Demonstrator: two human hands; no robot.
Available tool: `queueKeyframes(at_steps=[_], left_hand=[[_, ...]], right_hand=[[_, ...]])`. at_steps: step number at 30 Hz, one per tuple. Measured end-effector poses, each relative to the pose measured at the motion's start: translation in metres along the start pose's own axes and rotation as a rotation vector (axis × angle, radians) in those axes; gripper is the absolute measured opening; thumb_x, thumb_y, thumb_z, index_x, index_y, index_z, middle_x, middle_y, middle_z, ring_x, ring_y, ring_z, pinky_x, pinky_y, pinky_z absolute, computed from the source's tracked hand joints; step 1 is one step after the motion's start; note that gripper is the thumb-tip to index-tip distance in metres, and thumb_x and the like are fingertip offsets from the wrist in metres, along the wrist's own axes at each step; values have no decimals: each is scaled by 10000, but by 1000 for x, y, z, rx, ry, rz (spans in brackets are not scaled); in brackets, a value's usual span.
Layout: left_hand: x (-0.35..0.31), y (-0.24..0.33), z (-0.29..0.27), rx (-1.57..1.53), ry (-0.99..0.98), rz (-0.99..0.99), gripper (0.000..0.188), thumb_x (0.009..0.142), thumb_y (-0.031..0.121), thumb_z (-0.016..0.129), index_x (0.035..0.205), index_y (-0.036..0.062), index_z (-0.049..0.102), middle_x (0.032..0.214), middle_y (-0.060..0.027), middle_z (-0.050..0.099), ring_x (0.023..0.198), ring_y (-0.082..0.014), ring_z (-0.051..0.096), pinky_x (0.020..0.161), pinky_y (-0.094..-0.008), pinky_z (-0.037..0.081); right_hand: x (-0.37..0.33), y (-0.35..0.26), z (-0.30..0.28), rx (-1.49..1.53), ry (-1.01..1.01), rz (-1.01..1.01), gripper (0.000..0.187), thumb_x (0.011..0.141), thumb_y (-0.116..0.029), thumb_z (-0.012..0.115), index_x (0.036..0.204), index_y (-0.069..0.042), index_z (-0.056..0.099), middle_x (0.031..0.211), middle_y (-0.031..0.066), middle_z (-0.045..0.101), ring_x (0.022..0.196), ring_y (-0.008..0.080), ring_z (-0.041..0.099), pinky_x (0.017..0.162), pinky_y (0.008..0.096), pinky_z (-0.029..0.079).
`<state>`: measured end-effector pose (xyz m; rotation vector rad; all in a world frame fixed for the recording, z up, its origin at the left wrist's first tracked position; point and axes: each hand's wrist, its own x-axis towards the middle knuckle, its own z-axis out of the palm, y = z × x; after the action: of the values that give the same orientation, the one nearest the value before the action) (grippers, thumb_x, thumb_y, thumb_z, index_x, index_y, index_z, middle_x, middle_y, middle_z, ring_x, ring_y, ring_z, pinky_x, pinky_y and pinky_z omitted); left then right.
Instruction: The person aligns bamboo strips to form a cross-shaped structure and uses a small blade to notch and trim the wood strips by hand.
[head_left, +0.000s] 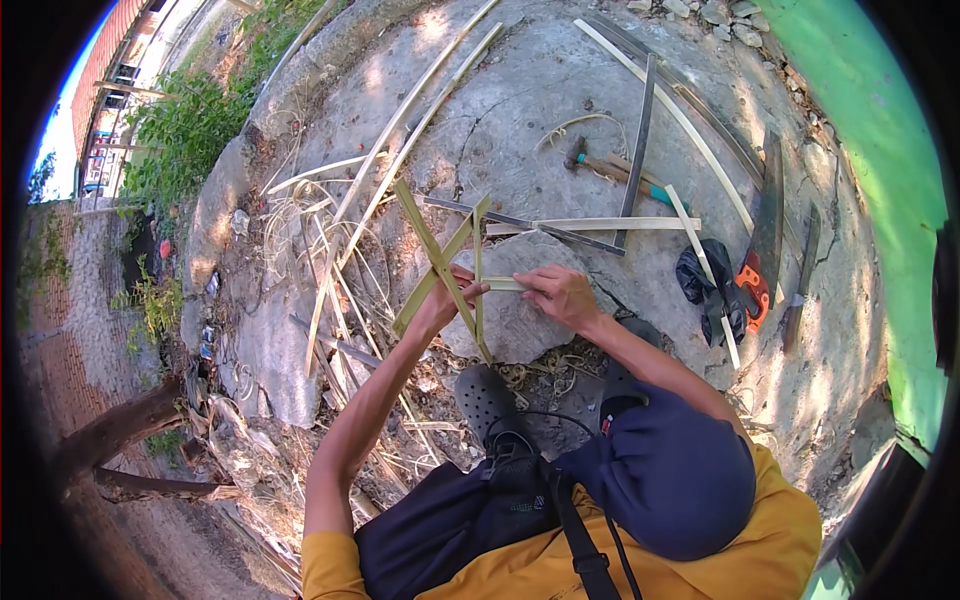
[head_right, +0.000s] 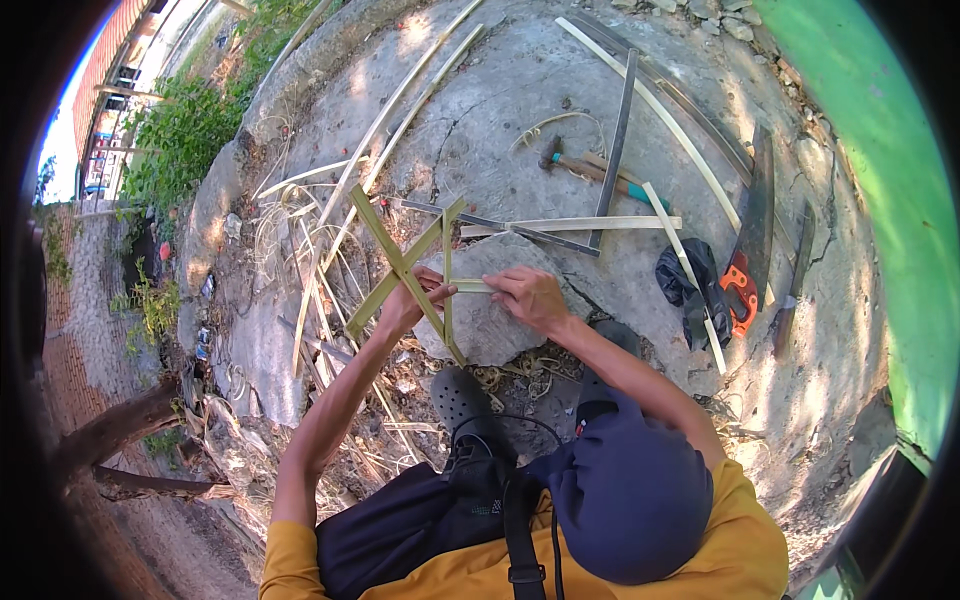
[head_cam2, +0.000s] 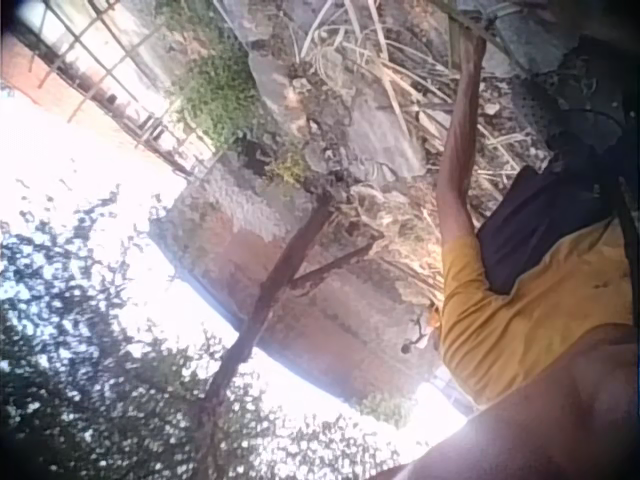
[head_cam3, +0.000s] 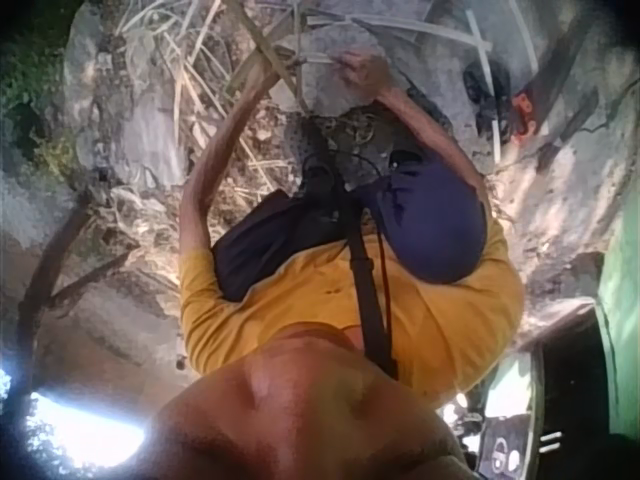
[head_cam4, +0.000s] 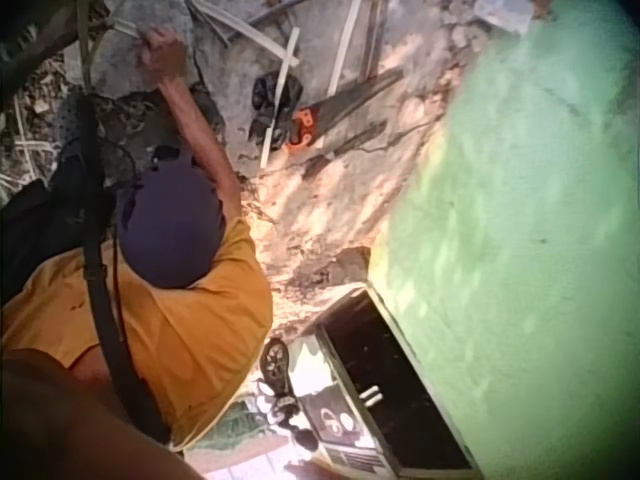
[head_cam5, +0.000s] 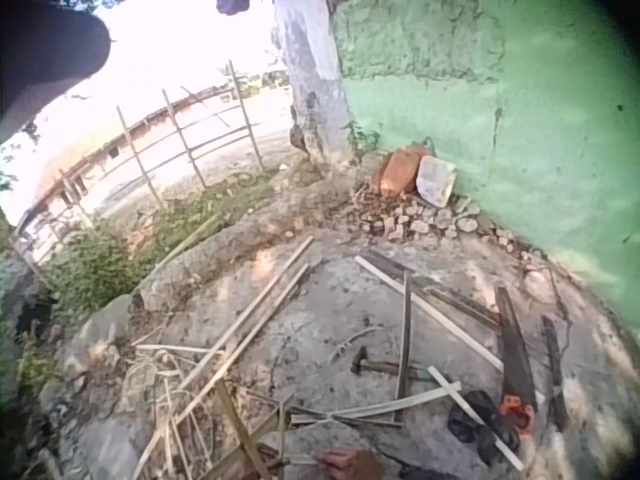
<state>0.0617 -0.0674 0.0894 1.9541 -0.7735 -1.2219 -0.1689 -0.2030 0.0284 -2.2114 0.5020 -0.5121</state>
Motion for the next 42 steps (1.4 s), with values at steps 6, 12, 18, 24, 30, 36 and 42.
queueKeyframes(at_steps=[6, 12, 18, 24, 30, 36, 42], left_hand=[[2, 1, -1, 12, 1, 2, 433, 888, 340, 875, 989, -36, 686, 835, -112, 737, 723, -186, 745, 642, -312, 630], [3, 2, 1, 44, 4, -17, 436, 889, 349, 871, 989, -33, 688, 828, -108, 734, 727, -184, 743, 645, -314, 630], [5, 1, 2, 67, 13, 1, 457, 879, 368, 874, 988, -37, 691, 826, -117, 734, 731, -192, 744, 652, -317, 631], [3, 5, -2, 47, 7, -3, 451, 870, 378, 880, 965, -23, 697, 812, -117, 733, 721, -193, 745, 643, -318, 633], [3, 3, 0, 16, 6, 17, 446, 872, 378, 878, 963, -19, 698, 815, -116, 732, 718, -189, 746, 642, -318, 637], [1, 3, 0, 33, 14, 10, 422, 894, 355, 862, 973, -25, 693, 823, -119, 730, 729, -194, 748, 639, -317, 636], [3, 1, 0, 52, 6, 13, 401, 914, 334, 845, 980, -28, 686, 828, -120, 728, 732, -200, 749, 638, -322, 635]], right_hand=[[1, 1, 0, 14, -2, 13, 530, 818, -227, 831, 1332, -183, 710, 1043, 52, 773, 928, 283, 724, 809, 411, 576], [-1, 1, 0, 67, 9, 68, 651, 815, -229, 842, 1428, -173, 630, 1067, 71, 771, 973, 303, 719, 855, 410, 571], [-8, 7, -4, 84, 38, 63, 601, 778, -242, 870, 1332, -120, 673, 1171, 111, 735, 1067, 311, 698, 901, 404, 562], [-13, 4, -21, -32, 57, 3, 481, 762, -212, 876, 1205, -104, 723, 1125, 85, 680, 1074, 300, 637, 931, 395, 523], [-21, 17, -19, 59, 46, 70, 366, 779, -178, 860, 1118, -100, 745, 989, 75, 634, 968, 294, 622, 900, 430, 509], [-19, 20, -18, 61, 57, 23, 333, 801, -173, 845, 1111, -108, 743, 978, 74, 635, 942, 300, 629, 879, 422, 507], [-18, 20, -19, 45, 59, 7, 326, 809, -181, 841, 1104, -104, 727, 993, 78, 640, 962, 308, 633, 885, 427, 502]])
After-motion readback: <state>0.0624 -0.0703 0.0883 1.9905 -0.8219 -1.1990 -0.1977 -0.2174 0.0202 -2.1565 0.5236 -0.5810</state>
